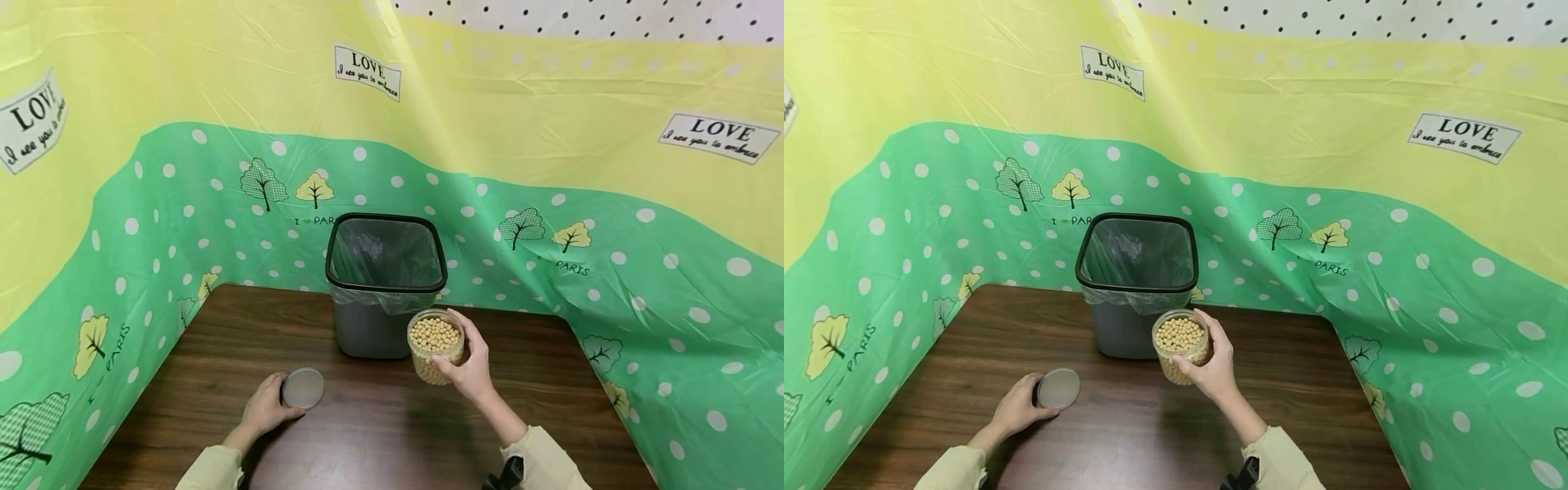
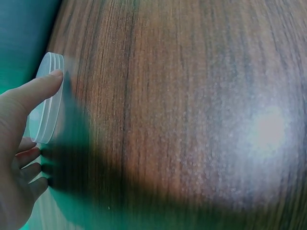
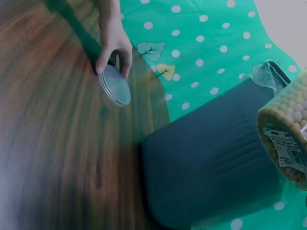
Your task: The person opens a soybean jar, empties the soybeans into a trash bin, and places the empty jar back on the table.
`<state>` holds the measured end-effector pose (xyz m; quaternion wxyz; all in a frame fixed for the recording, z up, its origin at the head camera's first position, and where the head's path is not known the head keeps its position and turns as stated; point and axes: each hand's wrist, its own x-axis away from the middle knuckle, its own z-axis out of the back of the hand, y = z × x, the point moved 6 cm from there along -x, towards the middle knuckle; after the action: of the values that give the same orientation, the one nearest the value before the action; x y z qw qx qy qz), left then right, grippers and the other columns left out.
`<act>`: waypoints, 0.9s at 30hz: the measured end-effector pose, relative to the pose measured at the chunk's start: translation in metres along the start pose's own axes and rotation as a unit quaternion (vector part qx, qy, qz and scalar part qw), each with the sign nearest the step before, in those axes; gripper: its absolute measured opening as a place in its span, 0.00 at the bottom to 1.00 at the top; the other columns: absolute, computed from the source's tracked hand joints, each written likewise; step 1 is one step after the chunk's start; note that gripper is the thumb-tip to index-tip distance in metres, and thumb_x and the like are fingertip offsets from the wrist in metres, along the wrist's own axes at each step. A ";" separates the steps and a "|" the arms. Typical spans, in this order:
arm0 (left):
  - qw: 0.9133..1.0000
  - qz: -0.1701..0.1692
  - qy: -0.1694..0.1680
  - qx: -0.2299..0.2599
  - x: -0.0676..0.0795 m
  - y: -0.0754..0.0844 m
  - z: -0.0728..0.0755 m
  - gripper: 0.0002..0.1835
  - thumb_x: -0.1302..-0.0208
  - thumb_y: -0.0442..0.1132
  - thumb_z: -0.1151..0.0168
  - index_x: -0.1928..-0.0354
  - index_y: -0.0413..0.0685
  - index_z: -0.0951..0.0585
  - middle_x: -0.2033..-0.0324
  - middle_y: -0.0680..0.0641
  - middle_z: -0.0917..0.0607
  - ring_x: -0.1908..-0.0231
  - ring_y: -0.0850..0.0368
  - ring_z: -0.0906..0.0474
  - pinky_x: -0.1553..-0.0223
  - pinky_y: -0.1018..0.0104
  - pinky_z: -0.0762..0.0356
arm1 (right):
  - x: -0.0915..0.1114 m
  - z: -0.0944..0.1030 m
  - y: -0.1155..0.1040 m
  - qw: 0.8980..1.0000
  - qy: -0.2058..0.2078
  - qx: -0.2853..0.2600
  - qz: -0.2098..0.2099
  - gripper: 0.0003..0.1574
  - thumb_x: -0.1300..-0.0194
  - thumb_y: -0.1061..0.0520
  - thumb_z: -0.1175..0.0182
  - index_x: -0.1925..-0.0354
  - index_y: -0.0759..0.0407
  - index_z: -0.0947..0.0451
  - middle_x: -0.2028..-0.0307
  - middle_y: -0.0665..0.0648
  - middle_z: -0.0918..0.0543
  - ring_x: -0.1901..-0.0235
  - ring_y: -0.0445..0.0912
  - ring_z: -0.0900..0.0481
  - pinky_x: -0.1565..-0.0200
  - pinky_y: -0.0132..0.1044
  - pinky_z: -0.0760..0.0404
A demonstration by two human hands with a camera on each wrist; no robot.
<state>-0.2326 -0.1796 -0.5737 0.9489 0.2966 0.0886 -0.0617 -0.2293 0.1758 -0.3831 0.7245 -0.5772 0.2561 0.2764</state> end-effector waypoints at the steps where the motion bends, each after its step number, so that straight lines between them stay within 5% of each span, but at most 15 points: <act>1: 1.000 -0.003 0.002 -0.002 0.000 0.000 0.000 0.44 0.71 0.50 0.23 0.51 0.28 0.27 0.52 0.34 0.25 0.50 0.39 0.28 0.53 0.47 0.29 | -0.002 0.001 -0.003 1.000 -0.002 0.002 0.003 0.46 0.63 0.65 0.32 0.42 0.72 0.36 0.53 0.71 0.26 0.51 0.47 0.27 0.51 0.26 0.29; 8: 1.000 -0.011 -0.005 -0.011 0.001 0.000 0.001 0.45 0.71 0.50 0.22 0.50 0.27 0.28 0.51 0.33 0.26 0.49 0.38 0.30 0.52 0.47 0.30 | -0.012 0.005 -0.027 1.000 -0.005 -0.004 0.013 0.44 0.64 0.68 0.34 0.45 0.79 0.37 0.55 0.78 0.28 0.52 0.50 0.27 0.51 0.27 0.29; 15: 0.998 -0.014 -0.057 -0.005 -0.013 0.006 0.018 0.50 0.66 0.54 0.25 0.45 0.25 0.32 0.46 0.30 0.30 0.45 0.36 0.34 0.47 0.46 0.34 | -0.013 0.016 -0.012 1.000 -0.007 0.004 0.008 0.47 0.65 0.68 0.32 0.42 0.72 0.36 0.53 0.72 0.27 0.50 0.43 0.27 0.49 0.26 0.30; 20: 0.997 -0.041 -0.058 0.029 -0.040 0.032 0.049 0.50 0.57 0.57 0.30 0.39 0.29 0.36 0.40 0.32 0.35 0.41 0.35 0.39 0.46 0.43 0.37 | -0.018 0.021 -0.010 1.000 -0.002 -0.001 0.016 0.47 0.64 0.67 0.32 0.42 0.70 0.35 0.52 0.71 0.27 0.51 0.44 0.27 0.50 0.27 0.30; 27: 0.993 -0.082 -0.026 0.081 -0.086 0.087 0.101 0.50 0.54 0.59 0.33 0.35 0.37 0.40 0.36 0.39 0.38 0.38 0.42 0.42 0.41 0.45 0.42 | -0.024 0.025 -0.015 1.000 -0.007 0.000 0.019 0.46 0.63 0.66 0.32 0.42 0.69 0.35 0.52 0.71 0.27 0.51 0.44 0.27 0.50 0.27 0.30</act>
<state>-0.2883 -0.1609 -0.4259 0.9153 0.3627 0.0829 -0.1542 -0.2353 0.1949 -0.3511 0.7208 -0.5702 0.2625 0.2941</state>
